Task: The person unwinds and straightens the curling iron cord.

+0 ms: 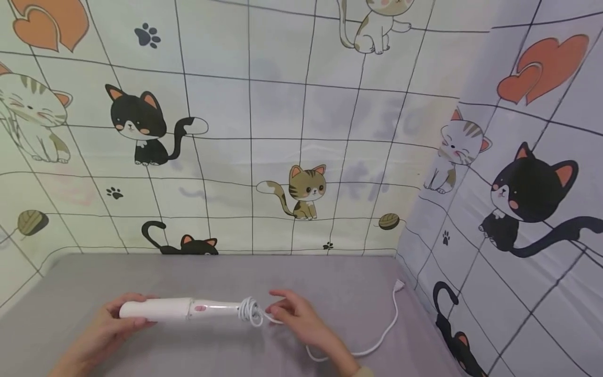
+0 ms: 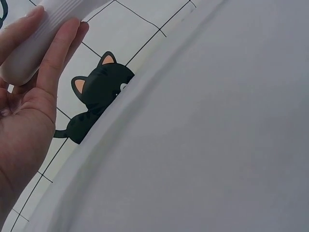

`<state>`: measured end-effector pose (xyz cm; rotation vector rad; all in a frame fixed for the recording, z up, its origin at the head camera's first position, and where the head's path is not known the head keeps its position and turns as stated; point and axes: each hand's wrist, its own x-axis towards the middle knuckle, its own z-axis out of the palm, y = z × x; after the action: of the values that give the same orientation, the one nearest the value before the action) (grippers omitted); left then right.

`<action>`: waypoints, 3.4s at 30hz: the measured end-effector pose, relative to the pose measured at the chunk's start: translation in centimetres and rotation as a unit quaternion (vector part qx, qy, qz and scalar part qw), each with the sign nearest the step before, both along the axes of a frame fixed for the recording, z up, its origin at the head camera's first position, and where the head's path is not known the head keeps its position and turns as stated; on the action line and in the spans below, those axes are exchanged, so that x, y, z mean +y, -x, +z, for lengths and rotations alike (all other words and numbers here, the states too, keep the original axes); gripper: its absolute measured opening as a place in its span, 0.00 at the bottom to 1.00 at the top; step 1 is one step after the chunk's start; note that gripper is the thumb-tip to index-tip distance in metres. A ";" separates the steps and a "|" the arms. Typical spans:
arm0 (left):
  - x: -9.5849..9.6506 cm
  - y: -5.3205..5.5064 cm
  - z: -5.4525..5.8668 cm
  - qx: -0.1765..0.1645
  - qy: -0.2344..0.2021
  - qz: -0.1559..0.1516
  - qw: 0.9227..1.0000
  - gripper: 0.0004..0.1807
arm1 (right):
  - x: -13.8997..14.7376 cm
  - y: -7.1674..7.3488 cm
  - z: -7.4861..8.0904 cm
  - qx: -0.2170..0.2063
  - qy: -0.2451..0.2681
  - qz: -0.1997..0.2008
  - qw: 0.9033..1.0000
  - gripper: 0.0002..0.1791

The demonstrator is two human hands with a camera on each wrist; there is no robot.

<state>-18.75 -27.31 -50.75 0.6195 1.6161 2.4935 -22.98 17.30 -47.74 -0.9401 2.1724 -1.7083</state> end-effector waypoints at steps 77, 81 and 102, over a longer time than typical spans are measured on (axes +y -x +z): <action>-2.3 -0.4 -0.8 0.039 -0.069 0.010 0.997 0.33 | 3.4 -0.6 0.2 -0.045 -0.070 -0.050 0.995 0.13; -2.2 -0.5 -0.9 0.034 -0.056 0.019 0.998 0.32 | 3.0 -0.5 0.5 -0.055 -0.057 -0.033 0.996 0.16; -2.3 -0.7 -0.9 0.032 -0.071 -0.002 0.997 0.33 | -3.0 -0.6 0.9 -0.181 0.019 0.065 0.981 0.18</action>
<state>-18.09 -29.66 -51.64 0.7254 1.4641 2.6298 -22.36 14.32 -46.84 -0.6956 1.8121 -1.7083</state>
